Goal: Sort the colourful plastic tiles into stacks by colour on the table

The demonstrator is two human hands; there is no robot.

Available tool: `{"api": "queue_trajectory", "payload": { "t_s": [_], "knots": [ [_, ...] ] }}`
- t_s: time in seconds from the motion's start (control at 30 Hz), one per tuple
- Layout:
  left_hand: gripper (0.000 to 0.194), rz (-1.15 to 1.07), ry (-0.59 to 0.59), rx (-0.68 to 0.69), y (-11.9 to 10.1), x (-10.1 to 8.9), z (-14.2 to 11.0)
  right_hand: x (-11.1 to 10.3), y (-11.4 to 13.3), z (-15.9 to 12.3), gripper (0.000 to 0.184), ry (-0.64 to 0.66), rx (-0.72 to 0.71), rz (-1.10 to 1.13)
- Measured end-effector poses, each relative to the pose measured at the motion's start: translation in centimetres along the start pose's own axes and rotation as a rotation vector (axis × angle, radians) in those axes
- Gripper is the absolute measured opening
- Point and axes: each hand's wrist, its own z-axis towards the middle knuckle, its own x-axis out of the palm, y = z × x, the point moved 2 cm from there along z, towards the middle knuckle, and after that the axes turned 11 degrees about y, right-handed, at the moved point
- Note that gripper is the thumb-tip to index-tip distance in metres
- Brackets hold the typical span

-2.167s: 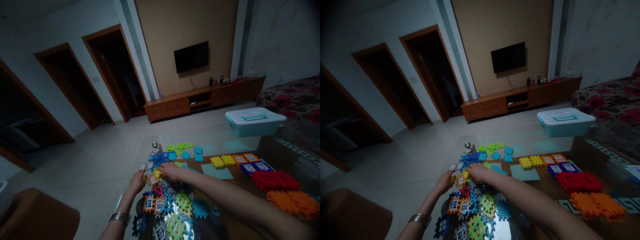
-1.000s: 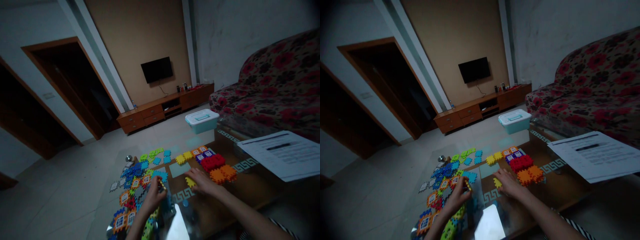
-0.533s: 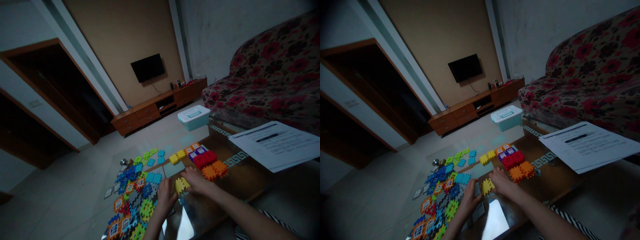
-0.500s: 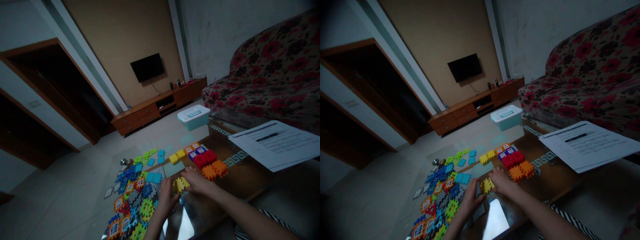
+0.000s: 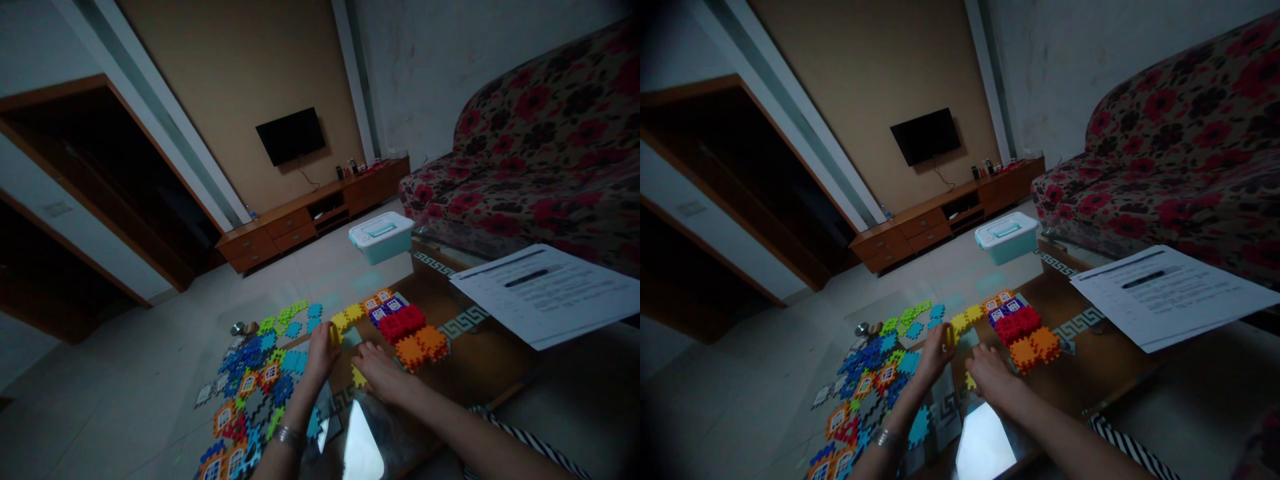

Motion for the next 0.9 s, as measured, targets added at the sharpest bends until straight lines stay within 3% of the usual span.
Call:
{"api": "queue_trajectory", "payload": {
  "t_s": [0.23, 0.5, 0.7, 0.8, 0.9],
  "knots": [
    [0.041, 0.174, 0.102, -0.042, -1.8, -1.3, 5.5, -0.4, 0.3, 0.0, 0.045, 0.056, 0.016, -0.025],
    [0.042, 0.280, 0.196, -0.143, -2.4, -1.0, 6.5, 0.0, 0.0, 0.5, 0.050, 0.046, -0.020, -0.015],
    [0.051, 0.240, 0.074, -0.115, -3.2, -1.0, 4.2, 0.6, -0.6, 0.4, 0.047, -0.006, 0.001, -0.010],
    [0.048, 0.022, 0.009, -0.070, -2.0, 0.1, 1.2, 0.3, -0.8, 0.2, 0.050, -0.037, 0.018, 0.014],
    [0.044, -0.342, 0.019, -0.133, -0.2, 2.2, -2.0, 0.1, -0.8, 0.3, 0.055, -0.062, 0.013, 0.070]
  ]
}}
